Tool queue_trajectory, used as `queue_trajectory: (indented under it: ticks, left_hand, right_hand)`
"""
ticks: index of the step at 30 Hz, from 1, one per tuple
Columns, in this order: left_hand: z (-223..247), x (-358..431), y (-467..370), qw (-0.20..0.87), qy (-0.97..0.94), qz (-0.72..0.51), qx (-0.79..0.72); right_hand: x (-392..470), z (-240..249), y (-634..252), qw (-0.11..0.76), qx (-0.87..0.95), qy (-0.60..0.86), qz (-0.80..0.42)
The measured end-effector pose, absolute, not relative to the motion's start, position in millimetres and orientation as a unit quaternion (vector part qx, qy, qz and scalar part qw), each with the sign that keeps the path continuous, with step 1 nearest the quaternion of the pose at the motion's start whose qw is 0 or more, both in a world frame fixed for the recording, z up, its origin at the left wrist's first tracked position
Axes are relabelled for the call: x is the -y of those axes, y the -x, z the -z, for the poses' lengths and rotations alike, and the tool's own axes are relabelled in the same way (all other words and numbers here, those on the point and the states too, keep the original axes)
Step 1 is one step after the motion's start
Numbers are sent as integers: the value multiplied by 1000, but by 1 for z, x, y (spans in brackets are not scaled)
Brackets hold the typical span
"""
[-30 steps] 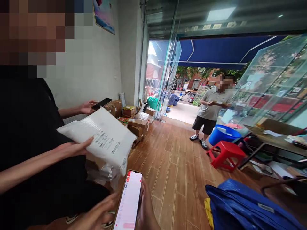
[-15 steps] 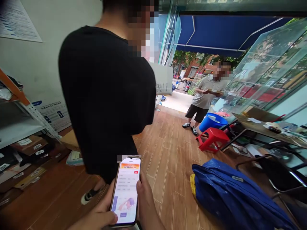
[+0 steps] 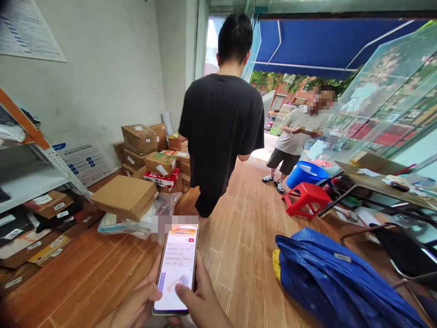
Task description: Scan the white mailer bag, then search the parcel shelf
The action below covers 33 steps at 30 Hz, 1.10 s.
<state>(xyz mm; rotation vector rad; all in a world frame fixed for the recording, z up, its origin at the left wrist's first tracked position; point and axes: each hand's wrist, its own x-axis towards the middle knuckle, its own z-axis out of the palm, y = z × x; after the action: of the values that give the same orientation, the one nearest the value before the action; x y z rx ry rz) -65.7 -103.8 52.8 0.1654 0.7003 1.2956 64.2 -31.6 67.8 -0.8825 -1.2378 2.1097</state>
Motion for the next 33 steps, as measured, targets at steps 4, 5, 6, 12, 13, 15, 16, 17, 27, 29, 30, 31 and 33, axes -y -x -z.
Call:
queue_trajectory:
  ticks: [4, 5, 6, 12, 13, 15, 16, 17, 27, 29, 30, 31, 33]
  left_hand:
    - [-54, 104, 63, 715, -113, -585, -366]
    - [-54, 104, 63, 713, -116, -581, -374]
    - [-54, 105, 64, 713, -116, -580, -376]
    - [-51, 111, 66, 716, -149, -564, -383]
    - [-50, 112, 67, 716, -152, -559, -390]
    - [-48, 114, 68, 724, -147, -555, -382]
    - [-47, 115, 69, 731, -143, -555, -370]
    - [-46, 115, 70, 737, -139, -557, -358]
    - [-51, 120, 64, 706, -118, -607, -346]
    - [-52, 121, 64, 699, -121, -612, -350]
    - [-52, 121, 64, 694, -121, -615, -354]
    - [-52, 122, 64, 690, -121, -618, -358]
    - [-52, 123, 65, 685, -121, -619, -365]
  right_hand:
    - [34, -68, -59, 289, 458, 341, -768]
    - [34, -68, -58, 293, 448, 340, -773]
    - [33, -69, -57, 296, 437, 340, -778]
    - [20, -68, -44, 311, 431, 373, -761]
    - [18, -68, -42, 321, 433, 381, -751]
    - [14, -69, -37, 331, 436, 394, -738]
    - [14, -69, -36, 329, 438, 398, -736]
    - [14, -69, -34, 327, 438, 399, -736]
    - [29, -67, -34, 393, 405, 391, -727]
    - [29, -74, -34, 382, 435, 368, -727]
    - [29, -77, -34, 376, 448, 361, -727]
    - [29, -78, -34, 372, 456, 356, -726]
    - [29, -78, -34, 368, 461, 355, -725]
